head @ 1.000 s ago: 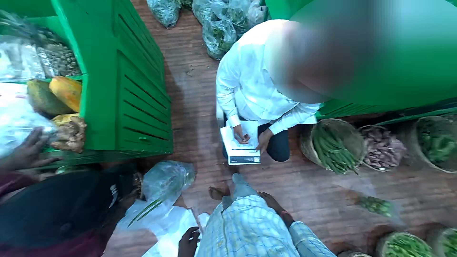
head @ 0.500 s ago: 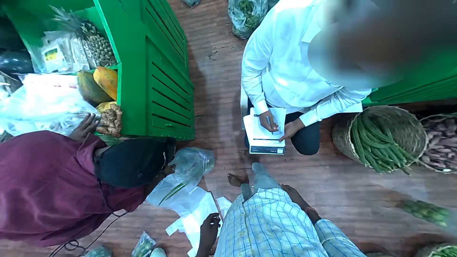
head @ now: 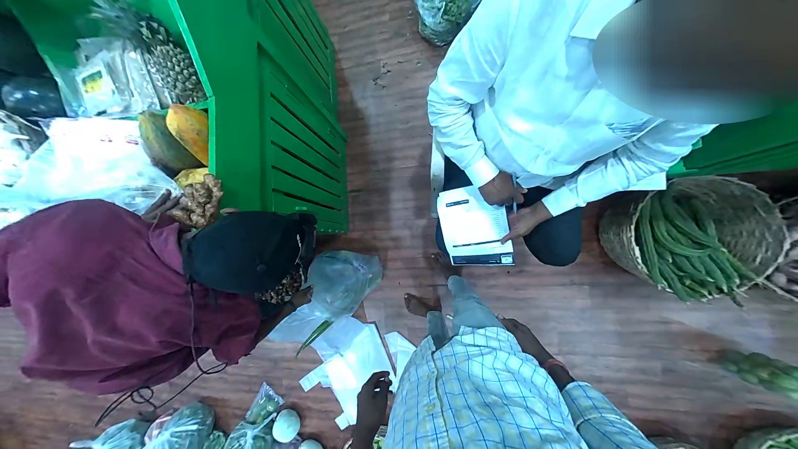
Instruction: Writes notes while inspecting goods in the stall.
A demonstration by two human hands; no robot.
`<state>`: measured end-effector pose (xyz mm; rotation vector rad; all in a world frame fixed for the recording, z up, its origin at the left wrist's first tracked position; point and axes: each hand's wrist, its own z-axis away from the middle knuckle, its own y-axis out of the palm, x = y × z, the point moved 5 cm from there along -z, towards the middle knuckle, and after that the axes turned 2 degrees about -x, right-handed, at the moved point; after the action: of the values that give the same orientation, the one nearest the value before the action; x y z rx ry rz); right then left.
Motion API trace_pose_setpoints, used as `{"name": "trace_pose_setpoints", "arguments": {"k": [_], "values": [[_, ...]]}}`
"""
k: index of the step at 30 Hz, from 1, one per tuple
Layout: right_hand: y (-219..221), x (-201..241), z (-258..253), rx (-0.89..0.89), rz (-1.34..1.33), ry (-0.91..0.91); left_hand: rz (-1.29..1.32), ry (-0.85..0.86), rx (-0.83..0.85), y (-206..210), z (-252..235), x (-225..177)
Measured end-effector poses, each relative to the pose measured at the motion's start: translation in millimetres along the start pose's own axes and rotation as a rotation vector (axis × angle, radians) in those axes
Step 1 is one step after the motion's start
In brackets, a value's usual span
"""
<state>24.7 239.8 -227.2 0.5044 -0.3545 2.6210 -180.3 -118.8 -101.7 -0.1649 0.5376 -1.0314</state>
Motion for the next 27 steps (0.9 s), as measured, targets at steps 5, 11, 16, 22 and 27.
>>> {"name": "trace_pose_setpoints", "arguments": {"k": [5,11,16,22,27], "values": [[-1,6,-2,0.005,0.022,0.008,-0.009,0.011,-0.009,3,1,7],[-2,11,-7,0.019,0.046,0.024,0.037,-0.011,-0.012,4,5,2],[-2,12,-8,0.030,0.065,0.025,0.043,-0.007,-0.020,4,4,2],[-1,18,-1,0.022,0.062,0.015,0.018,-0.005,-0.013,2,5,-4],[-7,14,0,0.024,0.079,0.023,0.015,-0.014,-0.009,5,10,-18]]}}
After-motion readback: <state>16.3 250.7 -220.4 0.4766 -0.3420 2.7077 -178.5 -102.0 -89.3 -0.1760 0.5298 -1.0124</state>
